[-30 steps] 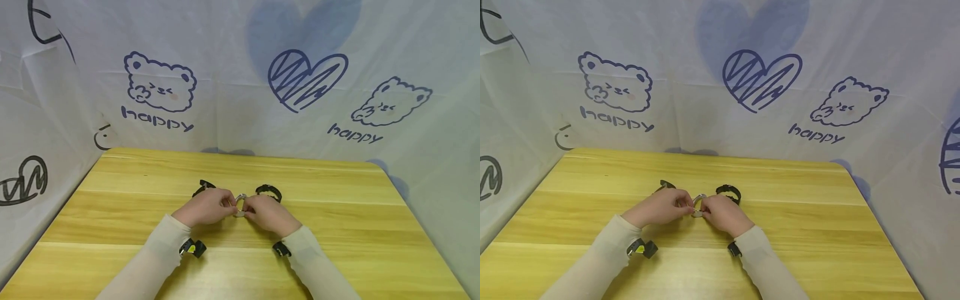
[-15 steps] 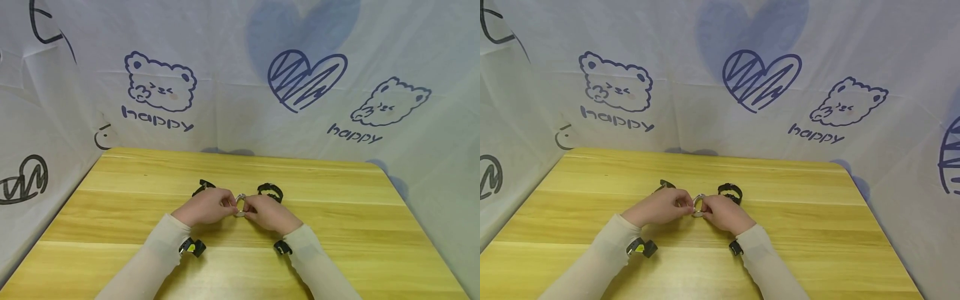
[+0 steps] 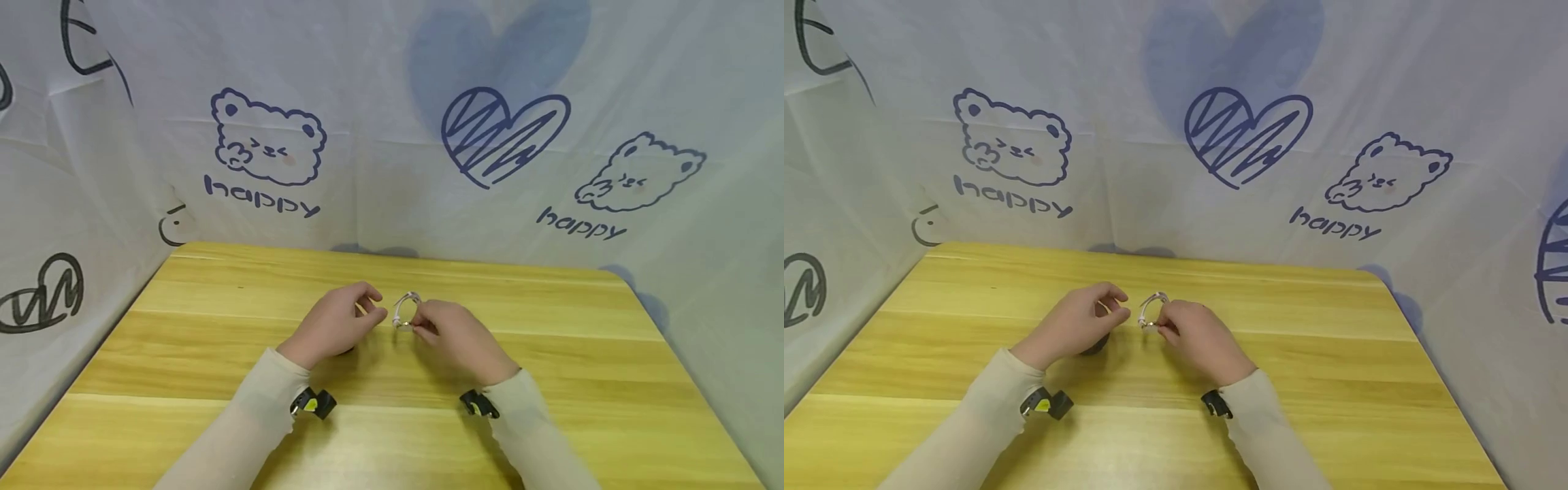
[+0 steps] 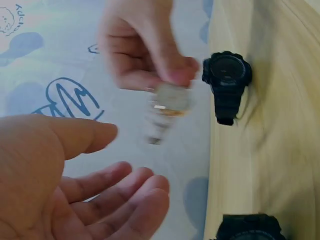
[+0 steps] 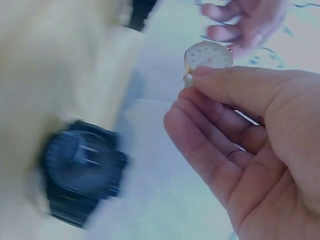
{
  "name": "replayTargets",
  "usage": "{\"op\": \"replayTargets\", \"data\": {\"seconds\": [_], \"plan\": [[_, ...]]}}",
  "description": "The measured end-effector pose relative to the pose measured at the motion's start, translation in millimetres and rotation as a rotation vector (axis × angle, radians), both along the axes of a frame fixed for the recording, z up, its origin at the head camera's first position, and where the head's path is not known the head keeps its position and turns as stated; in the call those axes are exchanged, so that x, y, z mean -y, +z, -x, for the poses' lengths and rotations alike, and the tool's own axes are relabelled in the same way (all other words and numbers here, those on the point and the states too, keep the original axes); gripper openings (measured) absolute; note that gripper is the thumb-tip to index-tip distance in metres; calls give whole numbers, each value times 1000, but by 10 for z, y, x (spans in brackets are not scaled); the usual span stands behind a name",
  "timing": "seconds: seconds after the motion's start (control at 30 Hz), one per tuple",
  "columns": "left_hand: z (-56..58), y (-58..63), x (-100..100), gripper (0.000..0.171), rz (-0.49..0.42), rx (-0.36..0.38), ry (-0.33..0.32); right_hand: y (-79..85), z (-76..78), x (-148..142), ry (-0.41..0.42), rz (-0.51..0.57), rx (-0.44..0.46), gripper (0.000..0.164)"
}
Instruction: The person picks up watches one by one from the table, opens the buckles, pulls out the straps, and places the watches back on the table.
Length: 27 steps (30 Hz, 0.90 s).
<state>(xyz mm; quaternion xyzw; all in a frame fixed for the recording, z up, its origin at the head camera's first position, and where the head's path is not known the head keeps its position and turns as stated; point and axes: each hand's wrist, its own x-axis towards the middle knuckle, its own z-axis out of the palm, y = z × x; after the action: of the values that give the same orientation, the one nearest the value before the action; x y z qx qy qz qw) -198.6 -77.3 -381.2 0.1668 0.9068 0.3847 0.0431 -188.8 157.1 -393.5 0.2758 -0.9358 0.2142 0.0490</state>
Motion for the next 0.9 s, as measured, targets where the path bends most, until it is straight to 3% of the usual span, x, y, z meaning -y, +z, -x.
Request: {"op": "replayTargets", "data": {"seconds": [0.17, 0.33, 0.63, 0.9], "plan": [[-19, 46, -19, 34, -89, -9, -26, 269, -116, -27, -8, 0, -83, 5], [-23, 57, -13, 34, -164, -3, -61, 379, -177, -39, 5, -5, -113, 6], [-40, 78, 37, 33, -147, -19, -51, 339, -200, 7, 88, -2, -142, 6], [-49, 126, 37, 35, -123, -28, -47, 364, -209, -7, 68, -2, -138, 7]]}}
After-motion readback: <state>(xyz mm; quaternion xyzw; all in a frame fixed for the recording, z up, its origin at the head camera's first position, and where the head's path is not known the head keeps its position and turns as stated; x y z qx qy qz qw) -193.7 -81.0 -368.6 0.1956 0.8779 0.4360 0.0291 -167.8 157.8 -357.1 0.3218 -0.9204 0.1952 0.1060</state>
